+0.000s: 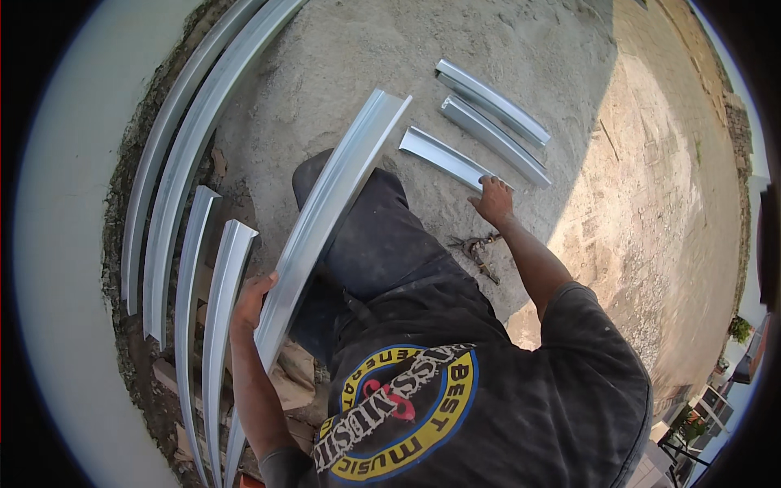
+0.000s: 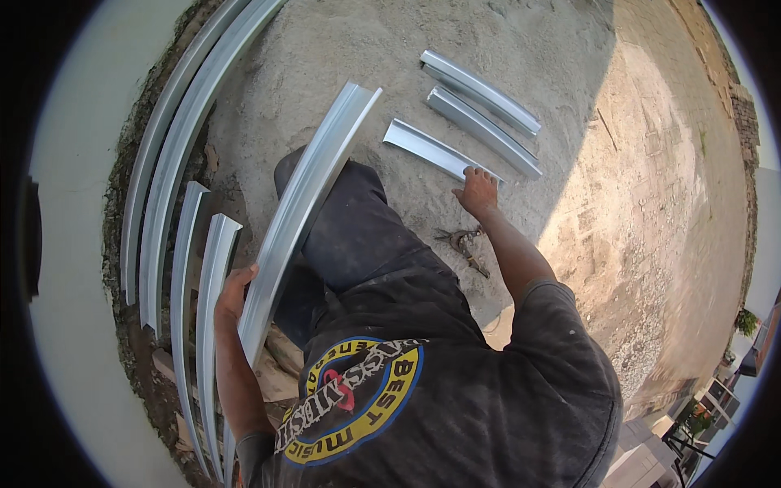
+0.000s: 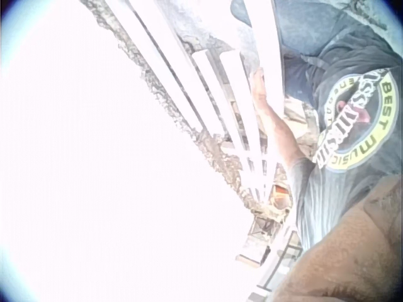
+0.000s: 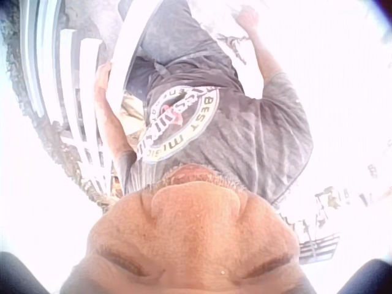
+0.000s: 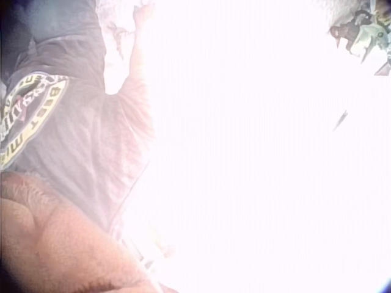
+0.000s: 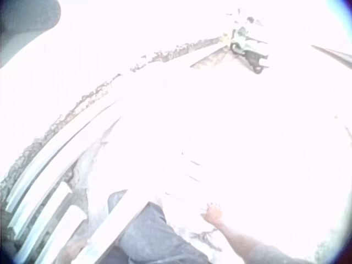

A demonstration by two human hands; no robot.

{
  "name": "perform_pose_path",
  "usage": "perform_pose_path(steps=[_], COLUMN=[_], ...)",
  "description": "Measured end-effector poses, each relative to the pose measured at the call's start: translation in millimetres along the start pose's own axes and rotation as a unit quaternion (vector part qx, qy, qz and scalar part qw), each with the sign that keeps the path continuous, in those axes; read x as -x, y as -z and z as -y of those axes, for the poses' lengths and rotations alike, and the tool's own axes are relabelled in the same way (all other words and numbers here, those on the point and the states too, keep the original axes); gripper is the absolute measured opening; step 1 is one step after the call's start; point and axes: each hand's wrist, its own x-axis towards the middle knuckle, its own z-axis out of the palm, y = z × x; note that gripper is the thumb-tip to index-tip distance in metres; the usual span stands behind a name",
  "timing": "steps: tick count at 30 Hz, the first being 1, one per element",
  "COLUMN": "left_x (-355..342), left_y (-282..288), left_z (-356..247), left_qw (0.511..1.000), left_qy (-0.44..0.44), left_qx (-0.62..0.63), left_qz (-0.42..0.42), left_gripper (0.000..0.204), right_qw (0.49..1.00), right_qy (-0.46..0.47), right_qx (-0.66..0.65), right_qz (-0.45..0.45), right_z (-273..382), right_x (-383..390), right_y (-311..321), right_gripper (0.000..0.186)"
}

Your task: Cutting and preparing metal studs for a renovation project.

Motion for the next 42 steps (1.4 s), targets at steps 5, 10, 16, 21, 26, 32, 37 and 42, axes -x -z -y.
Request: perform_pose_path(steps=[5, 10, 16, 21, 26, 32, 37, 42], left_x=[-3.2, -7.6, -4.3, 0.9, 7.4, 2.4, -11.3, -16.6], left_y=[-3.3, -1.5, -1.7, -2.3, 0.2, 0.9, 4.7, 3.7], left_z=[-4.1, 13.2, 22.3, 9.1, 6.4, 10.9, 40.5, 40.6], left_qw=[0.999, 0.999, 0.997, 0.999, 0.997, 0.997, 0.992, 0.997], left_qy=[0.041, 0.041, 0.058, -0.005, 0.015, 0.0, 0.022, -0.014], left_qx=[0.022, 0.027, 0.049, 0.029, 0.061, 0.058, 0.114, 0.061], left_qz=[0.001, -0.015, -0.018, 0.033, 0.041, 0.06, 0.051, 0.051], left_gripper=[0.062, 0.066, 0.06, 0.049, 0.051, 0.046, 0.045, 0.057], right_qw=[0.985, 0.969, 0.973, 0.972, 0.966, 0.965, 0.964, 0.92], right_qy=[-0.069, -0.078, -0.051, -0.045, -0.028, 0.033, 0.073, -0.032], right_qx=[0.061, 0.156, 0.201, 0.213, 0.215, 0.226, 0.22, 0.01], right_qz=[0.148, 0.173, 0.099, 0.086, 0.141, 0.133, 0.128, 0.391], right_z=[-46.7, -48.4, -74.1, -69.8, -62.1, -88.8, -80.0, -77.0], right_x=[91.7, 132.6, 117.4, 119.6, 118.4, 124.8, 122.0, 134.8], right_y=[-69.1, -112.1, -149.3, -146.9, -131.7, -143.6, -121.4, -59.3], right_gripper=[0.105, 0.143, 0.147, 0.146, 0.149, 0.135, 0.096, 0.096])
